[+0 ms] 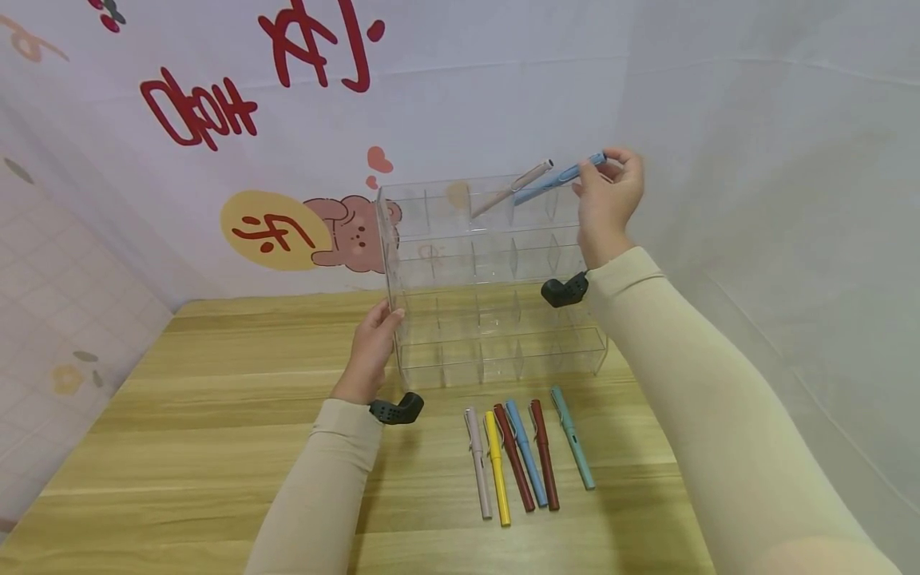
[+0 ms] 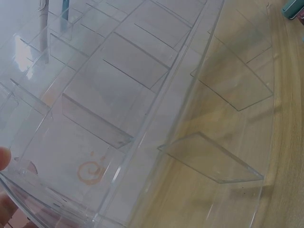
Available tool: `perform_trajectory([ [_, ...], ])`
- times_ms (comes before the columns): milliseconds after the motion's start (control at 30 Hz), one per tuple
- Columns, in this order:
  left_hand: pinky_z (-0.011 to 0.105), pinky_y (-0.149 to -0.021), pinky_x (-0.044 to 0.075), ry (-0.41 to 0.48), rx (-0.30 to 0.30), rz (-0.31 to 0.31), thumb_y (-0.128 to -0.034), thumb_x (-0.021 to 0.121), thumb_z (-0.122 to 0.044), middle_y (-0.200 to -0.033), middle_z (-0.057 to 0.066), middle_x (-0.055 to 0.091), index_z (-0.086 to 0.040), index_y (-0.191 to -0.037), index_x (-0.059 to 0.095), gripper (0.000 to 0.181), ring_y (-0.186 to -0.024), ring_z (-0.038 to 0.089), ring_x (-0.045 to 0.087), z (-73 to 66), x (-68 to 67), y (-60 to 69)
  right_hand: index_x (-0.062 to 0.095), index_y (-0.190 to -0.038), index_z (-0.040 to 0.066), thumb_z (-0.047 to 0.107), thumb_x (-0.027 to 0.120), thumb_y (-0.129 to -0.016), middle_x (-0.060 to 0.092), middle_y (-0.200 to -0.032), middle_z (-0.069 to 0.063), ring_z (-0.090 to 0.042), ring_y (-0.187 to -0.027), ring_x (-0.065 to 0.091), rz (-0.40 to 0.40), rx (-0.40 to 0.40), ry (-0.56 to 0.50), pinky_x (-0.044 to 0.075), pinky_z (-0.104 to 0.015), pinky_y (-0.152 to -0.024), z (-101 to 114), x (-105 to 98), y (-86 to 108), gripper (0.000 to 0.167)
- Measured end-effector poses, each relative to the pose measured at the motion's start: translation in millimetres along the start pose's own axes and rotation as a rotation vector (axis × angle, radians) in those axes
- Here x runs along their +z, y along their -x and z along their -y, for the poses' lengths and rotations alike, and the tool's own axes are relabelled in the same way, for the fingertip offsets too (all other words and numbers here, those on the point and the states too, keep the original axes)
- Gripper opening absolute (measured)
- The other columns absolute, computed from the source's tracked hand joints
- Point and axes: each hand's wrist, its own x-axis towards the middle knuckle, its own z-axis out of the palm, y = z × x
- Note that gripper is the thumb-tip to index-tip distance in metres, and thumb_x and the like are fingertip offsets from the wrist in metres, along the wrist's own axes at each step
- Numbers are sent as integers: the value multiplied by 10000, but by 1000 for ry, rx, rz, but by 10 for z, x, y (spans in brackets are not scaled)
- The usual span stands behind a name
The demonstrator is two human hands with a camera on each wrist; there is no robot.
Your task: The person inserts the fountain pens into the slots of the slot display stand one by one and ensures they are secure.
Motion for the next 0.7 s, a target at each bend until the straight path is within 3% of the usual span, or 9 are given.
perform_trajectory([
  [400,513,-1129,253,-1,12,-10,-1026,447,-322,-1540,87,312,-155,-1519,301,541,-1419,293,256,-8,5,11,526,-1190,68,24,635,-909,517,-1018,-34,-124,-898,553,24,-8,27,518,-328,-856,-4,52,28,305],
  [700,520,-1126,255,3,7,-13,-1023,453,-328,-1537,84,318,-159,-1516,307,542,-1417,293,260,-7,6,11,529,-1176,97,20,632,-910,519,-1036,-30,-124,-928,554,25,-5,50,511,-316,-863,-25,27,26,296],
])
